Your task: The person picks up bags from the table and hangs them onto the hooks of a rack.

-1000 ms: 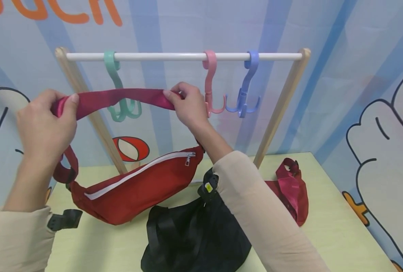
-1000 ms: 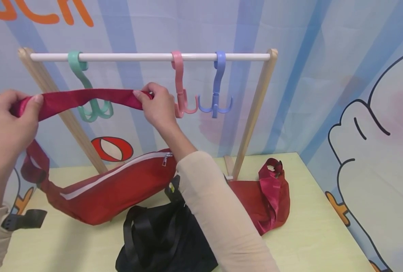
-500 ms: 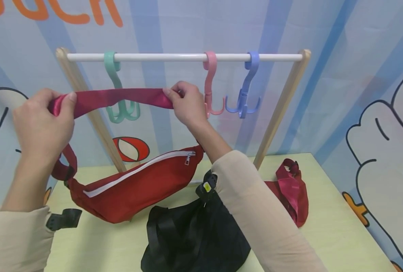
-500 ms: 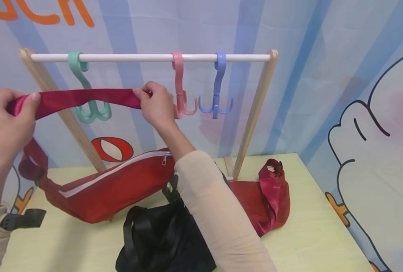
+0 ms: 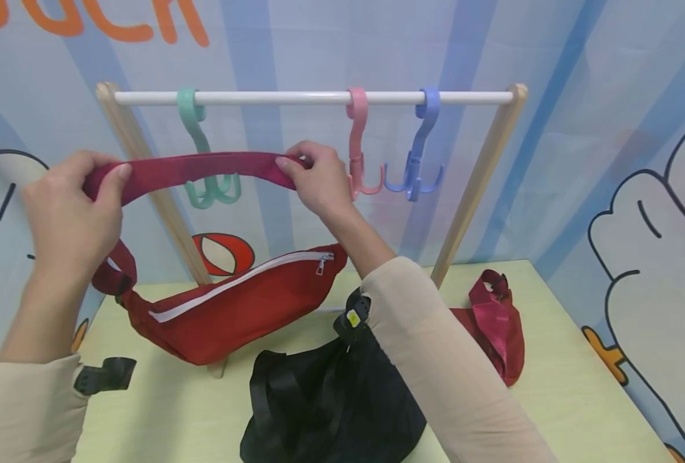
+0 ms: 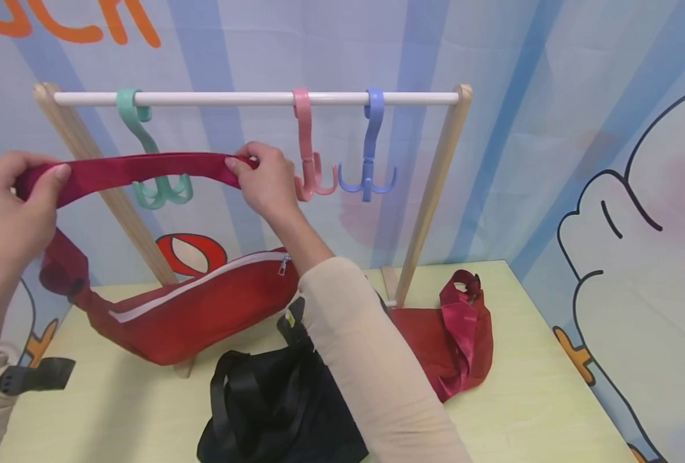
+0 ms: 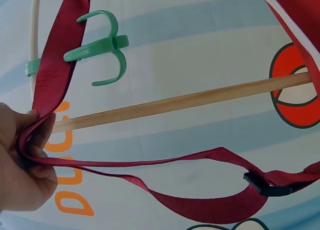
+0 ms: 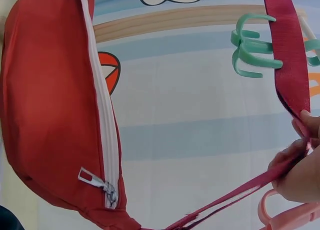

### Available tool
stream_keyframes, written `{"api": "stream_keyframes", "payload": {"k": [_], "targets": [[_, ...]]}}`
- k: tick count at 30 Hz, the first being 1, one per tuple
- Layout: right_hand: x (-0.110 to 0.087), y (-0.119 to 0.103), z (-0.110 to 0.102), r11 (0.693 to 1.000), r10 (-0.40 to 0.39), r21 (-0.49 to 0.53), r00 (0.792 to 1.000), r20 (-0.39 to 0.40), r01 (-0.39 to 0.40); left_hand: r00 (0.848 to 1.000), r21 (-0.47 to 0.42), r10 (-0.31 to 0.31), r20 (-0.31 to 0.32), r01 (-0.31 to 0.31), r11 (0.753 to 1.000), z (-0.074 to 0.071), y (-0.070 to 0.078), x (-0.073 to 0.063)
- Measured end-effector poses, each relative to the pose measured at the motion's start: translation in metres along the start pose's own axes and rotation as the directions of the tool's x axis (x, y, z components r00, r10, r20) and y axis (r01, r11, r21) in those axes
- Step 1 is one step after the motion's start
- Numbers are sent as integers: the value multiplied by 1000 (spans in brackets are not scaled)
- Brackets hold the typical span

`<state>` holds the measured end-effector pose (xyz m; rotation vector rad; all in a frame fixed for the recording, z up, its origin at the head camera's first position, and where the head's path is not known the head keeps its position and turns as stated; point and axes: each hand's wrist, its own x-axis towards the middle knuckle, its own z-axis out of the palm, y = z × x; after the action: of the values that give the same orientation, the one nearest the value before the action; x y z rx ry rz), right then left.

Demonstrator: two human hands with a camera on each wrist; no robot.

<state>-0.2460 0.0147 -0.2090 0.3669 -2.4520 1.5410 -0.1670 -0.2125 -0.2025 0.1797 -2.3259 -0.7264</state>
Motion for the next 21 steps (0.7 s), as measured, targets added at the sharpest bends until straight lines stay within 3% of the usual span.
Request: {"api": "stream_keyframes", "payload": {"k": [8, 13, 21], "targets": [[3, -1, 0, 1000, -20, 15, 1000, -9, 20, 1000, -42, 4, 29, -3, 999, -4, 8, -1], [7, -2, 0, 1000, -1, 13, 1000, -15, 1, 1000, -45, 24, 7, -23, 999, -5, 9, -1], [8, -5, 0, 1000, 11, 4, 1000, -19, -11, 1000, -26, 2, 30, -1, 1000, -6, 9, -1]]}}
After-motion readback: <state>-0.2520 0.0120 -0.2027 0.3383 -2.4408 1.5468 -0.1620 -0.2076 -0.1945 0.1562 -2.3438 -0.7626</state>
